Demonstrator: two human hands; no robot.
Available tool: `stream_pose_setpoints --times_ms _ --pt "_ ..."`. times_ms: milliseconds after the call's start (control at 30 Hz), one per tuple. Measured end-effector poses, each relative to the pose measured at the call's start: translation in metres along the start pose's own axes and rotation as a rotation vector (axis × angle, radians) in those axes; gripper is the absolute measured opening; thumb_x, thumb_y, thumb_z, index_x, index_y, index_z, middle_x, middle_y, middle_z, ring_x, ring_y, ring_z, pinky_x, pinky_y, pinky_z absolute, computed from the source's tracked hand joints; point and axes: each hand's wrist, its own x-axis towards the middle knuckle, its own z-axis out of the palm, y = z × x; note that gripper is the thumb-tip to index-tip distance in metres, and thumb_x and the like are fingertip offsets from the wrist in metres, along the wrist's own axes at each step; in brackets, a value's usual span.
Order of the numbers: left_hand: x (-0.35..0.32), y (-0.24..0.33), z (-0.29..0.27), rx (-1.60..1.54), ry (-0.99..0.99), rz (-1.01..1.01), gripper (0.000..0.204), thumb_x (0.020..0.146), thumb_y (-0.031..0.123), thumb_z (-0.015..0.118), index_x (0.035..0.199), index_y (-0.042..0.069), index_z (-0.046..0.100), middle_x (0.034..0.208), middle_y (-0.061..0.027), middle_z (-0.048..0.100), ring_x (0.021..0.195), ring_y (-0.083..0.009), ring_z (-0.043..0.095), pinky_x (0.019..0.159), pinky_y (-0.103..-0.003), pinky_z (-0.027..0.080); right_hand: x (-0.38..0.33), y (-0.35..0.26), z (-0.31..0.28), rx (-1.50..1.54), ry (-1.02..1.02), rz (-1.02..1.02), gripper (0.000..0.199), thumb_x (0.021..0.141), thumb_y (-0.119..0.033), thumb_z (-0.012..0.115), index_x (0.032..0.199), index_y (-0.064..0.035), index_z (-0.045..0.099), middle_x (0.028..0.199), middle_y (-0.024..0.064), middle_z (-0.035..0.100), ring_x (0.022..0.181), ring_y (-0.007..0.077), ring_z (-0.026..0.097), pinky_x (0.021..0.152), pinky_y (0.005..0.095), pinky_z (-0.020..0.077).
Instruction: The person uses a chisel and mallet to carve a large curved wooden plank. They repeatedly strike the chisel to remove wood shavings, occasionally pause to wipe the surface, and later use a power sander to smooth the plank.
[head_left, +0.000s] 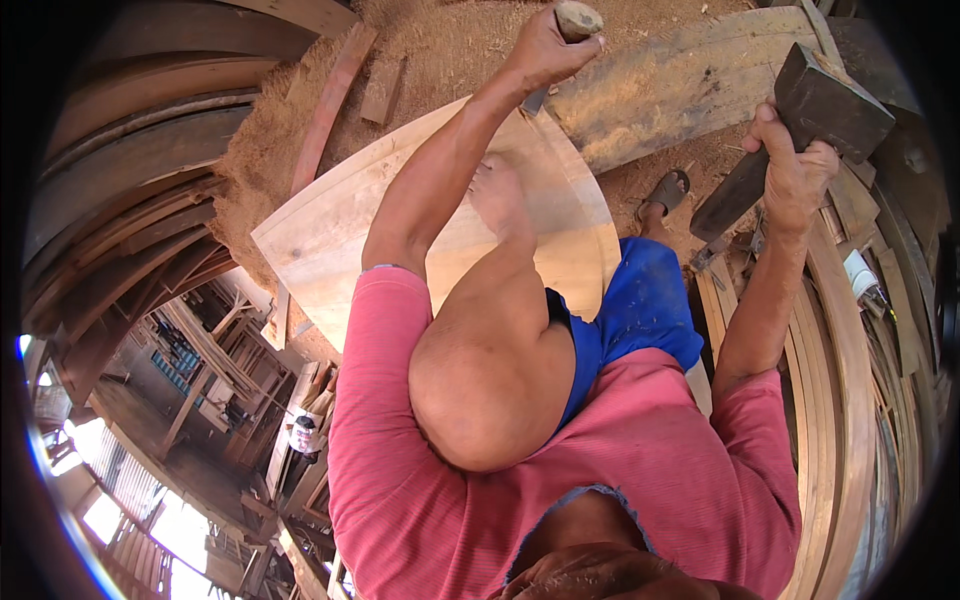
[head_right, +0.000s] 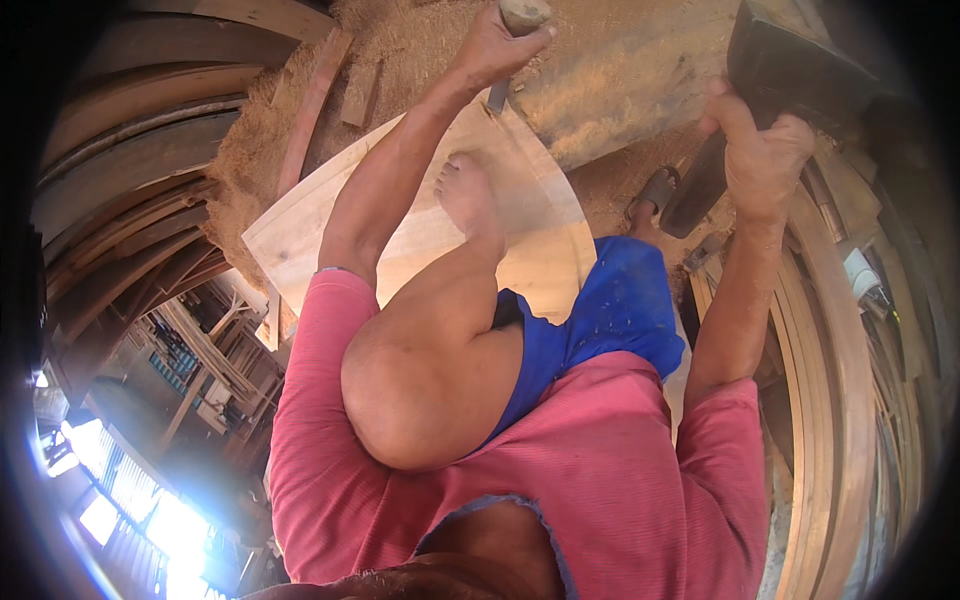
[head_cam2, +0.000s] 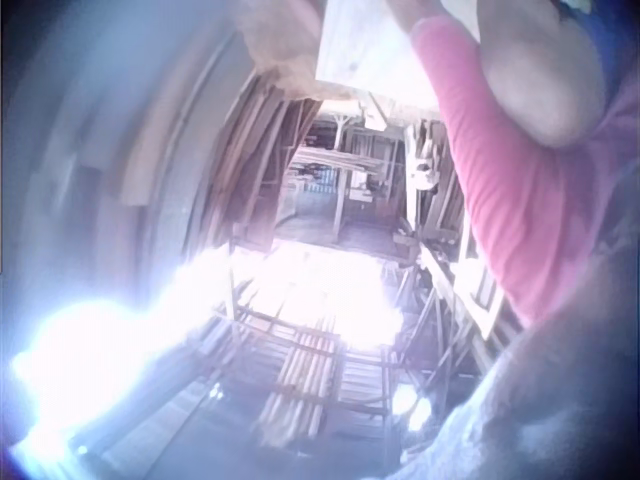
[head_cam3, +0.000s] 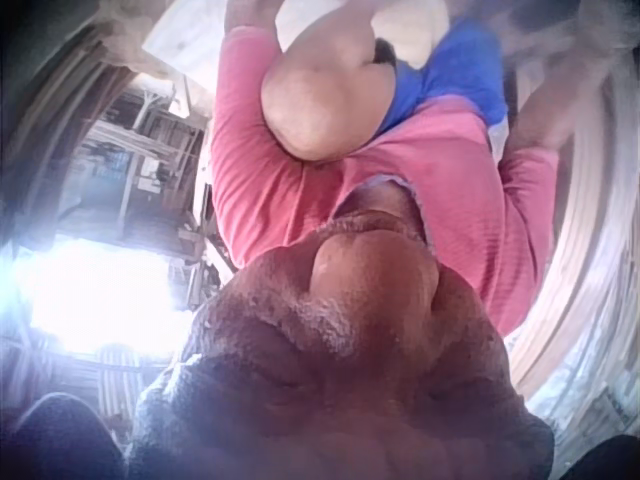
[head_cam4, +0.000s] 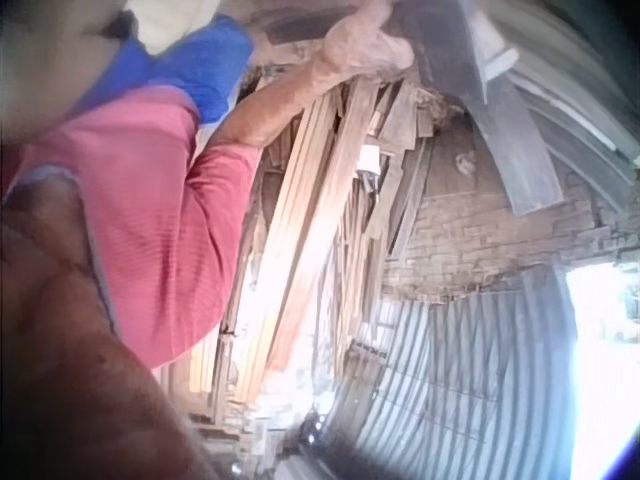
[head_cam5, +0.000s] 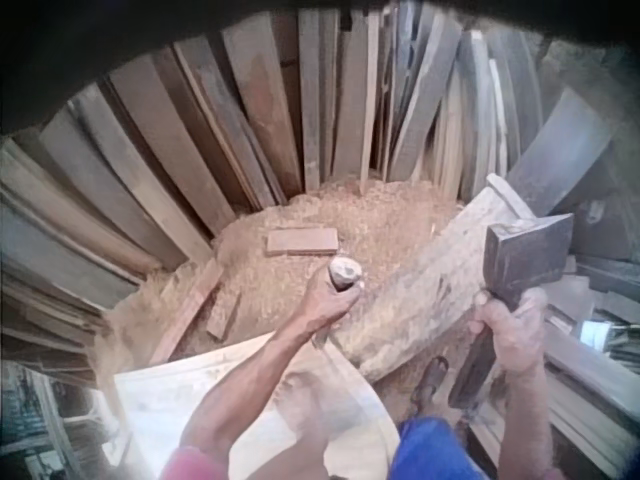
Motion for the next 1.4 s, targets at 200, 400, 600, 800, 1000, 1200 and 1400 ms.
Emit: stream_pose_setpoints --times_ms 200,400,600,800,1000,1200,1400 --pt "-0.006 0.008 0.001 0.067 -0.025 -0.008 0.024 0.085 0.015 0.079 0.104 0.006 0.067 0.093 -0.0021 0.072 0.087 -0.0110 0.068 0.080 -0.031 0.056 0.012 0.017 -0.012 0.031 0.030 -0.032 0.013 0.093 -0.006 0.071 0.101 0.0030 0.068 0.074 0.0050 0.064 0.064 0.0130 0.059 0.061 0.0283 0.0468" --pt "-0.027 0.017 0.001 0.092 -0.102 0.053 0.035 0.083 0.022 0.082 0.110 0.006 0.067 0.096 -0.0059 0.075 0.088 -0.0145 0.071 0.079 -0.033 0.057 0.035 0.015 -0.006 0.022 0.046 -0.118 0.013 0.093 -0.009 0.071 0.099 0.0019 0.070 0.073 0.0041 0.065 0.063 0.0123 0.058 0.060 0.0297 0.0475" --pt "-0.026 0.020 -0.001 0.096 -0.124 0.051 0.032 0.083 0.020 0.080 0.110 0.008 0.067 0.094 -0.0029 0.073 0.084 -0.0121 0.067 0.077 -0.032 0.055 0.042 0.047 0.040 -0.375 -0.094 0.058 0.034 0.092 -0.034 0.072 0.075 -0.0038 0.075 0.063 0.0006 0.067 0.054 0.0104 0.057 0.057 0.0293 0.0464" --pt "-0.018 0.013 0.012 0.100 -0.248 0.053 0.026 0.084 0.017 0.077 0.108 0.008 0.068 0.090 0.0001 0.070 0.082 -0.0110 0.064 0.074 -0.031 0.053 0.039 0.052 0.065 -0.454 -0.328 0.083 0.043 0.090 -0.039 0.070 0.077 0.0018 0.070 0.066 0.0096 0.064 0.059 0.0221 0.061 0.060 0.0385 0.0484" --pt "-0.008 0.008 0.023 0.067 -0.286 -0.027 0.037 0.079 0.022 0.082 0.110 0.008 0.068 0.096 -0.0058 0.075 0.090 -0.0157 0.070 0.082 -0.034 0.054 0.038 0.091 0.059 -0.436 -0.196 0.120 0.037 0.088 -0.035 0.072 0.070 -0.0032 0.068 0.059 0.0038 0.061 0.055 0.0141 0.058 0.054 0.0330 0.0458" --pt "-0.013 0.019 0.028 0.205 -0.370 0.030 0.039 0.085 0.024 0.080 0.117 0.006 0.066 0.104 -0.0081 0.073 0.099 -0.0188 0.069 0.089 -0.035 0.053 0.034 0.064 0.054 -0.383 -0.344 0.262 0.033 0.086 -0.030 0.070 0.069 -0.0019 0.064 0.059 0.0048 0.060 0.055 0.0140 0.057 0.052 0.0318 0.0441" --pt "-0.016 0.028 0.026 0.280 -0.395 -0.001 0.045 0.083 0.026 0.081 0.119 0.004 0.065 0.108 -0.0103 0.073 0.102 -0.0205 0.069 0.091 -0.035 0.053 0.018 0.087 0.065 -0.399 -0.374 0.145 0.034 0.088 -0.030 0.069 0.069 -0.0023 0.064 0.055 0.0029 0.057 0.051 0.0149 0.057 0.052 0.0322 0.0448"
